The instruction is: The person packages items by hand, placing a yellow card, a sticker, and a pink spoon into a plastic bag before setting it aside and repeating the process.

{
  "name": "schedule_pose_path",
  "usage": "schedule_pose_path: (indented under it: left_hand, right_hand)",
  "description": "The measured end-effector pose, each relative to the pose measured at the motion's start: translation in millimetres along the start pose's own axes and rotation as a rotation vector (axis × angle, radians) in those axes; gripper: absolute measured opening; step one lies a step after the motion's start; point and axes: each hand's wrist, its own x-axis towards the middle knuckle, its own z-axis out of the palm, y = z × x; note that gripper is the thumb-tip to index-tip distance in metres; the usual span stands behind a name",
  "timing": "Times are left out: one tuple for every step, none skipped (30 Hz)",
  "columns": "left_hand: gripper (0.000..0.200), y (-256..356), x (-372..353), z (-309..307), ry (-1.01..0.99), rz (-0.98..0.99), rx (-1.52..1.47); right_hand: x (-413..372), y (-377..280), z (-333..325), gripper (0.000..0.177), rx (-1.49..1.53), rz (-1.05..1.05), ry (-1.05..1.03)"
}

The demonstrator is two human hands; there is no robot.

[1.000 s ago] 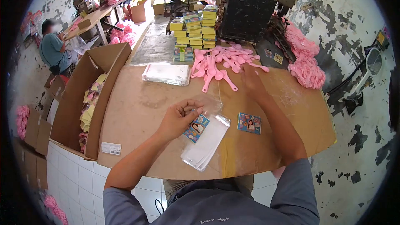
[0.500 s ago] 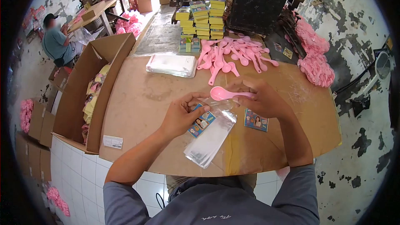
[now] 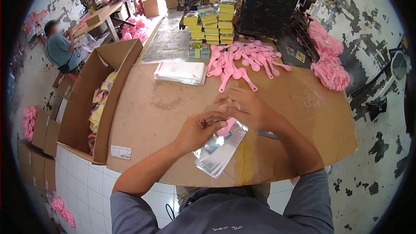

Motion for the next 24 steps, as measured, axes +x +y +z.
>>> schedule_pose_path:
  left_hand:
    - [0.026, -6.0, 1.9, 0.5, -0.005, 0.077, -0.051]
    - [0.025, -17.0, 6.1, 1.0, -0.011, 0.154, -0.103]
    - [0.025, -20.2, 7.5, 1.8, -0.018, 0.23, -0.153]
    - [0.026, -21.2, 7.9, 1.2, -0.063, 0.224, -0.206]
    - [0.027, -19.9, 8.6, -0.5, -0.108, 0.218, -0.258]
    - [0.028, -17.4, 8.7, -2.4, -0.152, 0.211, -0.312]
    - [0.03, -14.0, 7.9, -5.3, -0.188, 0.164, -0.371]
    - [0.032, -10.1, 6.5, -9.0, -0.224, 0.118, -0.433]
    - [0.033, -8.5, 4.8, -11.7, -0.26, 0.074, -0.494]
    - [0.034, -13.1, 5.0, -14.2, -0.297, 0.064, -0.495]
    - [0.035, -20.6, 7.3, -17.2, -0.335, 0.056, -0.495]
    - [0.036, -22.1, 8.1, -18.1, -0.373, 0.046, -0.493]
    - [0.037, -22.2, 7.5, -17.1, -0.406, 0.069, -0.501]
    - [0.037, -20.2, 6.6, -15.5, -0.44, 0.091, -0.507]
    - [0.038, -17.3, 5.6, -13.5, -0.474, 0.114, -0.513]
    - [0.038, -16.0, 3.9, -8.6, -0.376, 0.168, -0.442]
    - [0.038, -14.9, 2.0, -2.1, -0.278, 0.223, -0.37]
    - [0.038, -13.0, 1.0, 1.2, -0.18, 0.28, -0.296]
    - [0.039, -10.1, -0.2, 0.7, -0.155, 0.288, -0.266]
    - [0.04, -6.5, -1.0, -1.9, -0.131, 0.297, -0.234]
    - [0.042, -4.2, -2.1, -4.7, -0.106, 0.306, -0.202]
    - [0.043, -4.4, -4.6, -6.8, -0.122, 0.333, -0.213]
    - [0.044, -5.2, -7.4, -8.8, -0.14, 0.36, -0.224]
    - [0.045, -5.3, -9.6, -9.4, -0.161, 0.386, -0.233]
  right_hand:
    - [0.6, -0.6, 8.0, 0.039, -0.023, -0.108, 0.051]
    - [-0.3, -0.9, 16.5, 0.042, 0.358, -0.012, -0.015]
    - [-2.5, -1.0, 25.4, 0.045, 0.739, 0.087, -0.079]
    - [-3.5, 0.0, 30.6, 0.048, 1.12, 0.188, -0.144]
    - [-1.3, 4.7, 26.3, 0.049, 1.155, 0.125, -0.19]
    - [1.8, 11.9, 14.7, 0.051, 1.189, 0.062, -0.237]
    - [2.6, 17.3, 4.2, 0.052, 1.221, 0.001, -0.285]
    - [-0.8, 18.0, -5.5, 0.049, 0.962, -0.063, -0.254]
    - [-5.4, 14.9, -16.7, 0.046, 0.701, -0.125, -0.221]
    - [-7.6, 9.5, -23.5, 0.043, 0.438, -0.185, -0.187]
    - [-9.2, 3.0, -24.2, 0.039, 0.373, -0.143, -0.201]
    - [-13.0, -4.0, -22.8, 0.035, 0.309, -0.099, -0.212]
    - [-16.9, -11.1, -21.6, 0.031, 0.247, -0.054, -0.222]
    - [-19.4, -19.1, -21.2, 0.026, 0.205, -0.092, -0.164]
    - [-20.8, -27.9, -20.5, 0.023, 0.163, -0.13, -0.104]
    - [-21.4, -36.3, -20.1, 0.02, 0.122, -0.167, -0.046]
    - [-20.0, -44.0, -20.6, 0.02, -0.024, -0.272, 0.041]
    - [-17.2, -51.5, -22.2, 0.02, -0.173, -0.377, 0.128]
    - [-18.7, -56.9, -23.8, 0.02, -0.239, -0.404, 0.17]
    - [-20.1, -62.5, -25.4, 0.02, -0.305, -0.428, 0.215]
    - [-25.7, -66.6, -26.9, 0.019, -0.29, -0.377, 0.217]
    - [-29.0, -68.9, -27.7, 0.019, -0.274, -0.324, 0.215]
    - [-29.3, -69.9, -27.4, 0.02, -0.311, -0.284, 0.196]
    - [-29.3, -70.8, -26.1, 0.02, -0.346, -0.243, 0.181]
